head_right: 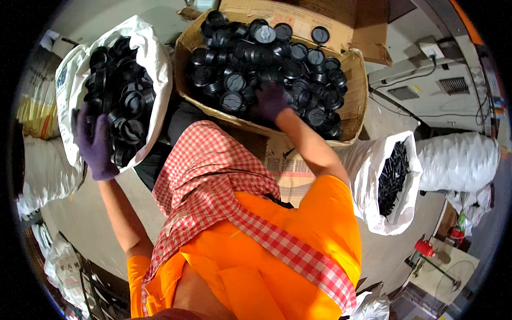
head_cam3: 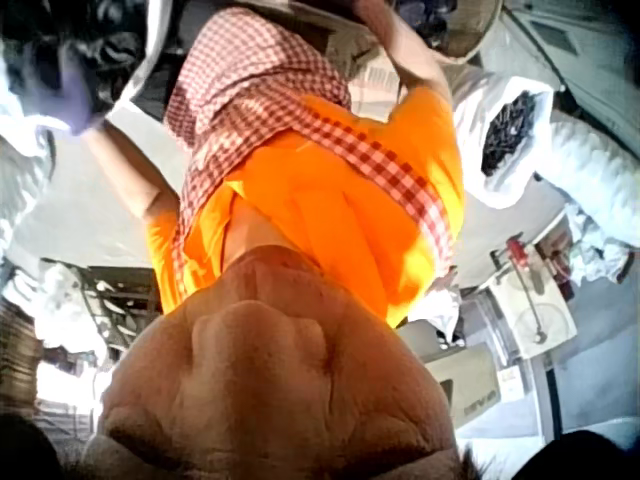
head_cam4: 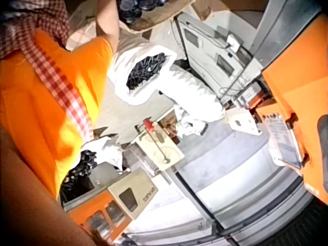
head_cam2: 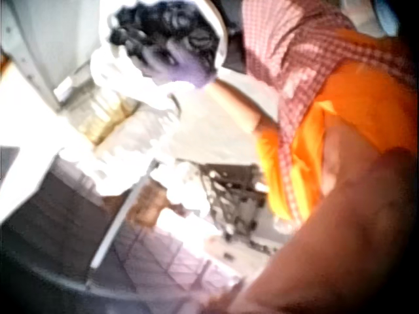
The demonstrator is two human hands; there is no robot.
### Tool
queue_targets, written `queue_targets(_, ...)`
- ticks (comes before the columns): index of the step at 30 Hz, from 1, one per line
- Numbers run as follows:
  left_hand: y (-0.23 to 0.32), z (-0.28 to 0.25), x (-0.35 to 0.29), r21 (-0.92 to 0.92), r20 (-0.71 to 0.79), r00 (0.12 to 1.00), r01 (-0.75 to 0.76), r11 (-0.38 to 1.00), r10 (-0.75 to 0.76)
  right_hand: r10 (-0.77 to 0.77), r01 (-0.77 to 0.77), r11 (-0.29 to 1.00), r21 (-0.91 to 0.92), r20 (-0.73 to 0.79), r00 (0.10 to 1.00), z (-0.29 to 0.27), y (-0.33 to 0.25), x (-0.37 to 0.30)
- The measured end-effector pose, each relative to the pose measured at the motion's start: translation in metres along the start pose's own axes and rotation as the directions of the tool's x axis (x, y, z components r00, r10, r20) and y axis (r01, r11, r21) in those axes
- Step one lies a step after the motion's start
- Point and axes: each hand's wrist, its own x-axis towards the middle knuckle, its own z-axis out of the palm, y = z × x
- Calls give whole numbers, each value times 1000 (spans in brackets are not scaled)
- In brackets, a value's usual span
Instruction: The person, wearing gloves, picks up black plastic components one by one from a box, turns them over to check them, and then places them into one of two white bags based on their type.
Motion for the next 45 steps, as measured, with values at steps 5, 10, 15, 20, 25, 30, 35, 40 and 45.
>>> queue_targets(5,37,25,-51,-292,256,957,215,932,-141,-49,47,999,13,204,978,47,-46,53)
queue_targets(10,40,70,-76,-456,547,832,393,798,-97,-213,286,904,316,-248,945,-24,-54,28)
queue_targets(15,45,131,-68,-316,878,379,918,240,-292,-416,573,776,262,-469,779,-103,-73,9)
queue_targets(20,54,121,-63,-316,767,615,114,942,182,-599,383,584,716,61,799,-113,-58,8)
queue_targets(25,52,72,-71,-567,792,545,824,-2,274,-628,-45,-350,936,-198,752,-142,-79,-20)
queue_targets(30,73,85,-87,-606,792,599,794,-39,-120,-20,190,-697,691,-284,959,-124,-136,7)
queue_targets(35,51,93,-107,-400,813,501,850,342,-297,-207,638,555,533,-654,727,-97,-124,34)
queue_targets(40,57,55,-57,-99,287,954,-61,993,88,254,39,885,463,-551,795,-15,-74,78)
queue_targets(45,-20,-1,27,306,-197,967,-95,947,161,121,-115,951,286,-3,993,17,-35,119)
